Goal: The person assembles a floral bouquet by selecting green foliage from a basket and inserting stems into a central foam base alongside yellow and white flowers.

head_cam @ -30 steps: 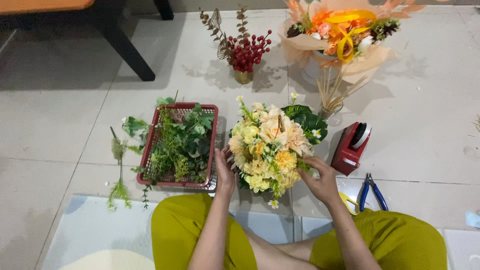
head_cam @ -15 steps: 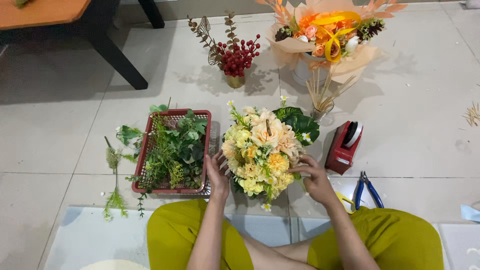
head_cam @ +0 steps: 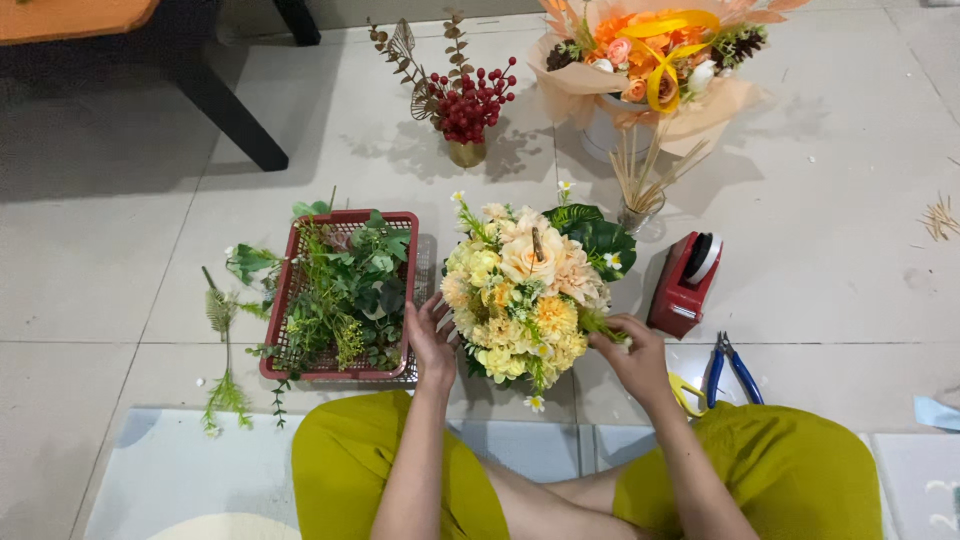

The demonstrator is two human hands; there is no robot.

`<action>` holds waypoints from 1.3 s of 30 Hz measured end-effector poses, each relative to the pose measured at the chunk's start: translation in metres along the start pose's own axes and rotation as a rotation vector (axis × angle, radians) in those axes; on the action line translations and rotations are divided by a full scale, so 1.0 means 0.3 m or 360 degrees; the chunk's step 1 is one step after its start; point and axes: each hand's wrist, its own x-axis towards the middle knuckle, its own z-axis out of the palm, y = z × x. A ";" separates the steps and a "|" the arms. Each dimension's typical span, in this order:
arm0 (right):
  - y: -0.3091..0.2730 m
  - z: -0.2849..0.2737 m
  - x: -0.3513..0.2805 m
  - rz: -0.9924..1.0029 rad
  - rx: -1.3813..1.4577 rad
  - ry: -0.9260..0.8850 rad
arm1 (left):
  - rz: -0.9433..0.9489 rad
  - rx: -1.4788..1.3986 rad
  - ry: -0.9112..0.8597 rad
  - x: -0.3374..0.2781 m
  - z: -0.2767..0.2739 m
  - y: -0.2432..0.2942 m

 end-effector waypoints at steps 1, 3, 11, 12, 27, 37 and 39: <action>-0.017 0.012 -0.007 -0.0002 0.0005 -0.0007 | 0.0005 -0.0003 0.0007 -0.004 0.001 -0.002; -0.050 0.038 -0.020 0.0009 0.0012 0.0031 | -0.0010 -0.0046 0.0003 -0.012 0.003 -0.006; 0.032 0.019 -0.030 -0.0002 0.0351 0.0533 | 0.0080 -0.0114 0.0040 0.025 0.003 -0.018; 0.022 0.025 -0.033 0.0278 0.0666 0.0851 | 0.0113 -0.0148 0.0033 0.035 -0.001 -0.028; 0.282 0.066 -0.080 0.1453 0.2068 0.0266 | -0.0112 0.0106 -0.0253 0.008 0.049 0.007; 0.215 0.028 -0.059 0.1573 0.1570 0.0862 | -0.0170 0.0305 -0.0001 0.164 -0.008 -0.075; 0.354 0.022 -0.088 0.1687 0.1718 0.0910 | -0.0106 0.0080 -0.0192 0.157 -0.010 -0.057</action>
